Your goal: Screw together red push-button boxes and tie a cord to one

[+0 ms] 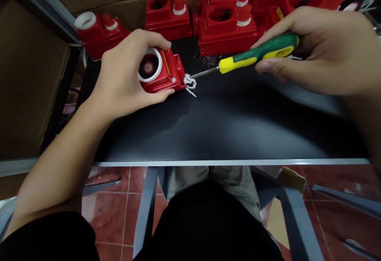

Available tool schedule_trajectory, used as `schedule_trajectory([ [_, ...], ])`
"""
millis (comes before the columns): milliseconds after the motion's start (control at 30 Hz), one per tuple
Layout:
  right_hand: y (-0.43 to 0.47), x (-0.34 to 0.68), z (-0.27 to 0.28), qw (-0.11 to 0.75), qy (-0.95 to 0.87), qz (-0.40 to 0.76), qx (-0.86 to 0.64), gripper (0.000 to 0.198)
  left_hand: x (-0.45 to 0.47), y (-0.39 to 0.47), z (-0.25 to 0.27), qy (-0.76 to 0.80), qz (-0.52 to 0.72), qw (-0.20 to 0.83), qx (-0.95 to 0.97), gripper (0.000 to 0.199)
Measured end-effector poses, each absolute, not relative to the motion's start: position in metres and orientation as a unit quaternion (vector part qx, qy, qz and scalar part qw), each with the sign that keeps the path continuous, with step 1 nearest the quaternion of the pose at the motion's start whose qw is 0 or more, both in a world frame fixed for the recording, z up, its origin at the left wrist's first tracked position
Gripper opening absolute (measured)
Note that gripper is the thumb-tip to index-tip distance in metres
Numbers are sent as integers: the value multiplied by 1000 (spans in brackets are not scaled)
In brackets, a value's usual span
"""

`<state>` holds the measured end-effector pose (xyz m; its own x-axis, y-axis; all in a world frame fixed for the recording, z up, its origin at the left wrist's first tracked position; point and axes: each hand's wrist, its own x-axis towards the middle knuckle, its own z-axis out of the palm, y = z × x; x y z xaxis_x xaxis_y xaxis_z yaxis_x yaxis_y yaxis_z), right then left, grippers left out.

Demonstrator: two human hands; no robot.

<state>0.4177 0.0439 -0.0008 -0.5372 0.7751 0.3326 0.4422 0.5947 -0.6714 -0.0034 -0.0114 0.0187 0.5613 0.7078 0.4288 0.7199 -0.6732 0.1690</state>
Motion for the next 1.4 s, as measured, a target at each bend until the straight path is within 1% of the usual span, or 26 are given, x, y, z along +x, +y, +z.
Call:
schedule_trajectory([
  [100,36,412,4,308,-829,276,-376,76,-1,-14,21,-408,-229,12,-884,67],
  [167,33,409,8,286,-831,283,-384,77,1,-16,22,-409,-223,15,-885,64],
  [300,31,406,14,230,-839,281,-405,88,2,-16,22,-405,-217,21,-888,58],
  [433,36,409,9,193,-841,300,-407,92,-1,-13,19,-363,-225,36,-903,60],
  [500,39,410,4,196,-831,317,-412,89,-2,-12,18,-381,-217,26,-898,63],
  [667,46,413,-3,220,-822,315,-420,63,-3,-13,20,-404,-214,15,-889,71],
  [733,47,414,-2,230,-822,327,-405,57,-3,-12,19,-402,-216,18,-890,71],
  [800,49,416,-1,233,-818,355,-388,55,-2,-13,19,-404,-215,19,-889,70],
  [900,49,417,-1,248,-809,375,-378,67,-1,-13,20,-407,-213,18,-888,64],
  [1000,48,415,0,252,-807,356,-398,80,0,-14,21,-405,-214,19,-888,61],
  [1167,44,408,4,231,-794,339,-449,85,-2,-12,19,-402,-209,20,-891,59],
  [1300,40,404,10,213,-799,287,-484,97,-1,-12,19,-400,-211,19,-892,59],
  [1400,40,403,11,190,-807,278,-484,101,0,-14,19,-411,-209,13,-887,59],
])
